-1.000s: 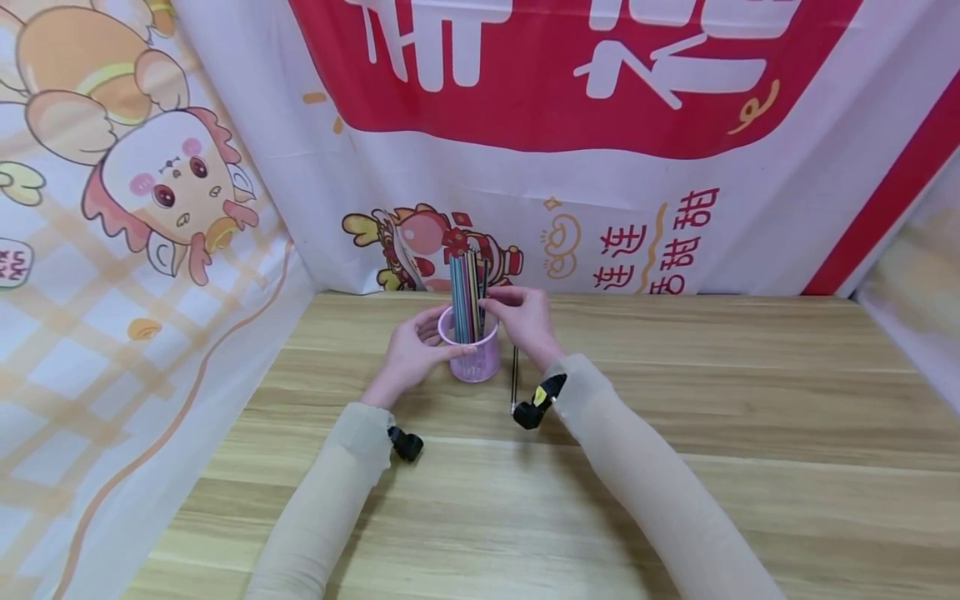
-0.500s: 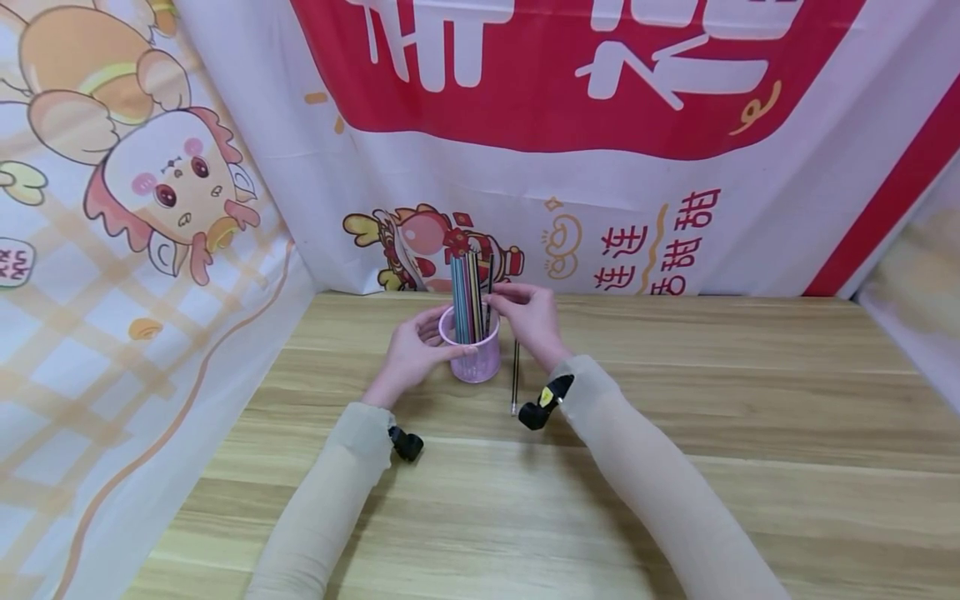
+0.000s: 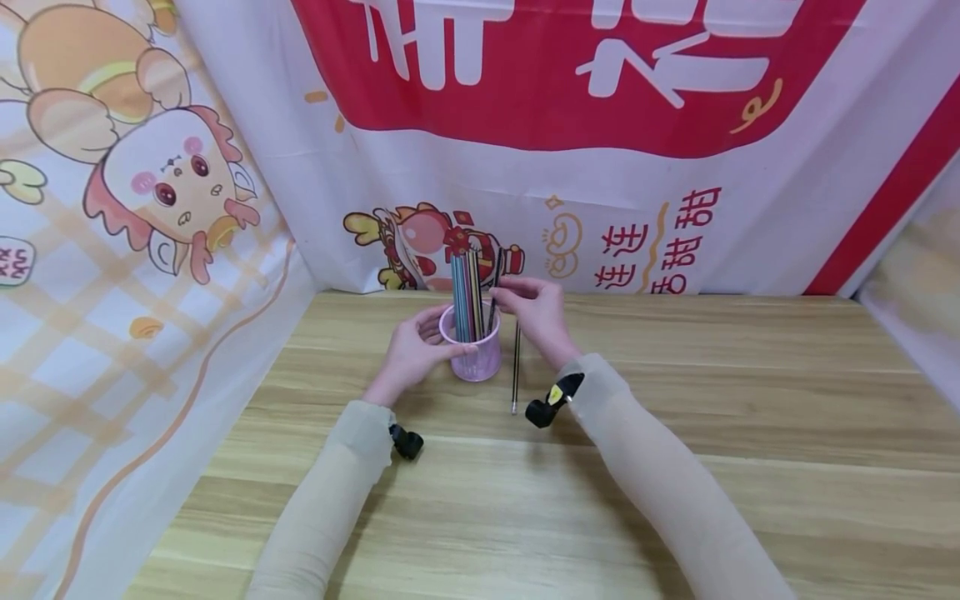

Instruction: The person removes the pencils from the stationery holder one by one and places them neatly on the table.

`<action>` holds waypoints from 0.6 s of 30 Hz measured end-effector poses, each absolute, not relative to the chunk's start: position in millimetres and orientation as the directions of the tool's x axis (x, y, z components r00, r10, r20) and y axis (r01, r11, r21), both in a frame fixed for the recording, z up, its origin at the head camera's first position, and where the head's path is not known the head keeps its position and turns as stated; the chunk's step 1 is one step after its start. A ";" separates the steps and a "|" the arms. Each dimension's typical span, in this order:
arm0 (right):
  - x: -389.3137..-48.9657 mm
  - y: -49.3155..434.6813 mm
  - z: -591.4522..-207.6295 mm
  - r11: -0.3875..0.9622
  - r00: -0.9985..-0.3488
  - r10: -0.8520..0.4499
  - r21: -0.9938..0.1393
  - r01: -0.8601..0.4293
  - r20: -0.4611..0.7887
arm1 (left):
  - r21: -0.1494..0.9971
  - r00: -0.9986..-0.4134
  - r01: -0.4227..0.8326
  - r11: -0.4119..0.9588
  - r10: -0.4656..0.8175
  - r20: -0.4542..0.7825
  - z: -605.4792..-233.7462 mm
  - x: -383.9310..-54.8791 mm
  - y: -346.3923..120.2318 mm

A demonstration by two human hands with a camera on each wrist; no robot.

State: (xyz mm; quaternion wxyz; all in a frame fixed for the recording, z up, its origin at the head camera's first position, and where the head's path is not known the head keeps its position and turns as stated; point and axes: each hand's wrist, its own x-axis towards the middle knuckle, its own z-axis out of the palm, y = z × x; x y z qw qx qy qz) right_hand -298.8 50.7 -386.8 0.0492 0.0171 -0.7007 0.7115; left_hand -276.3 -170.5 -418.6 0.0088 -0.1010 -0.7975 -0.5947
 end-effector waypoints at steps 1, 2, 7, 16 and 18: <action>-298.3 51.1 -385.6 -0.018 -0.994 0.048 -0.995 -0.096 0.095 | 0.947 -0.980 0.171 0.273 0.150 0.133 -419.0 -276.4 -170.7; -297.3 51.4 -384.3 -0.021 -0.994 0.049 -0.995 -0.097 0.096 | 0.947 -0.980 0.169 0.273 0.148 0.132 -419.2 -276.4 -170.9; -294.4 53.8 -377.2 -0.059 -0.988 0.070 -0.988 -0.140 0.136 | 0.947 -0.981 0.163 0.276 0.145 0.127 -418.5 -276.0 -171.5; -290.3 66.9 -360.7 -0.154 -0.971 0.144 -0.965 -0.214 0.193 | 0.948 -0.981 0.161 0.273 0.151 0.123 -415.7 -274.4 -170.6; -289.5 69.9 -358.1 -0.185 -0.967 0.158 -0.956 -0.228 0.200 | 0.947 -0.980 0.163 0.277 0.152 0.124 -416.2 -274.7 -171.0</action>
